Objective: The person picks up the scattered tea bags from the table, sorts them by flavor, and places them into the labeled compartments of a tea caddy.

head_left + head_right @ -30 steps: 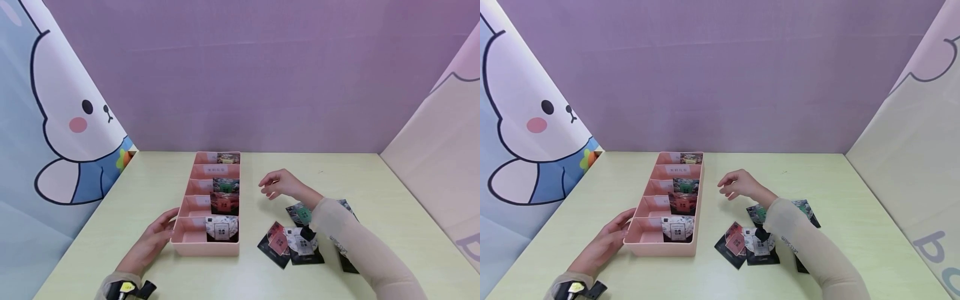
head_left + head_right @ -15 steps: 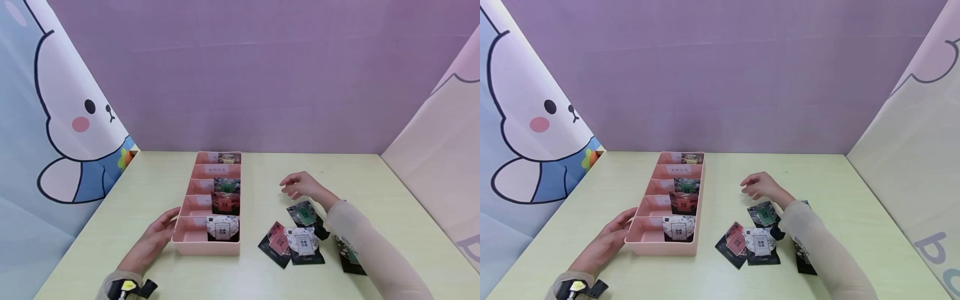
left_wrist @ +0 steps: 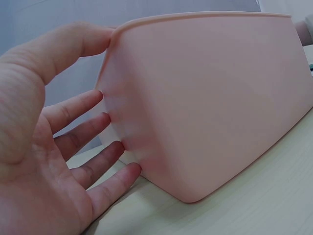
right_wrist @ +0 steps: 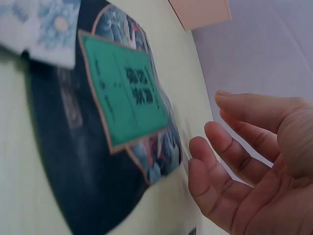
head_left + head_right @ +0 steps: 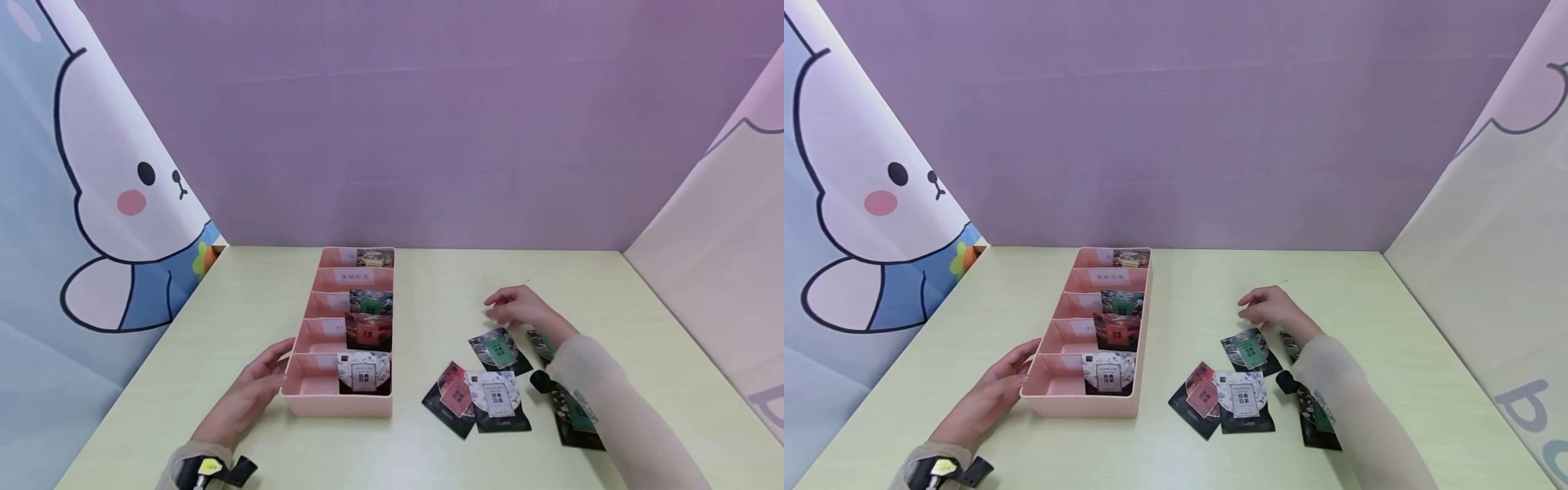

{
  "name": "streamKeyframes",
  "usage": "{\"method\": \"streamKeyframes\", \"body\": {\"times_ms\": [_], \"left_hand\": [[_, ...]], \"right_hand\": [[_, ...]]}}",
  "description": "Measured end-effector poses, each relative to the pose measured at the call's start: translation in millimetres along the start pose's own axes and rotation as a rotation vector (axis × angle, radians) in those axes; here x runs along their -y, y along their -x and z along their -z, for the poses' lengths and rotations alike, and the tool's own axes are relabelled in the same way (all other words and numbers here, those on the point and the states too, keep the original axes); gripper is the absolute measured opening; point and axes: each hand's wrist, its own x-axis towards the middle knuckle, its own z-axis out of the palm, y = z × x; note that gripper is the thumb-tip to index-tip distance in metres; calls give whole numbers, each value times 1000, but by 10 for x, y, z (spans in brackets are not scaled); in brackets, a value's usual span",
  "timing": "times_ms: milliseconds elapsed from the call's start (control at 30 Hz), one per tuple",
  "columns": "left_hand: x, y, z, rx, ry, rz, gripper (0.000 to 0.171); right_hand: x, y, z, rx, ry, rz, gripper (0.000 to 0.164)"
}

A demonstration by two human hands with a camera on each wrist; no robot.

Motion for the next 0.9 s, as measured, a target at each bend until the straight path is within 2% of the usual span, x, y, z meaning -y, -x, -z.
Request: {"method": "streamKeyframes", "body": {"times_ms": [167, 567, 900], "left_hand": [[-3, 0, -8, -13, -6, 18, 56], [30, 1, 25, 22, 19, -23, 52], [61, -16, 35, 34, 14, -51, 48]], "right_hand": [[-81, 38, 58, 14, -1, -19, 38], [-154, 156, 73, 53, 56, -2, 34], [-187, 231, 14, 2, 83, 26, 43]]}}
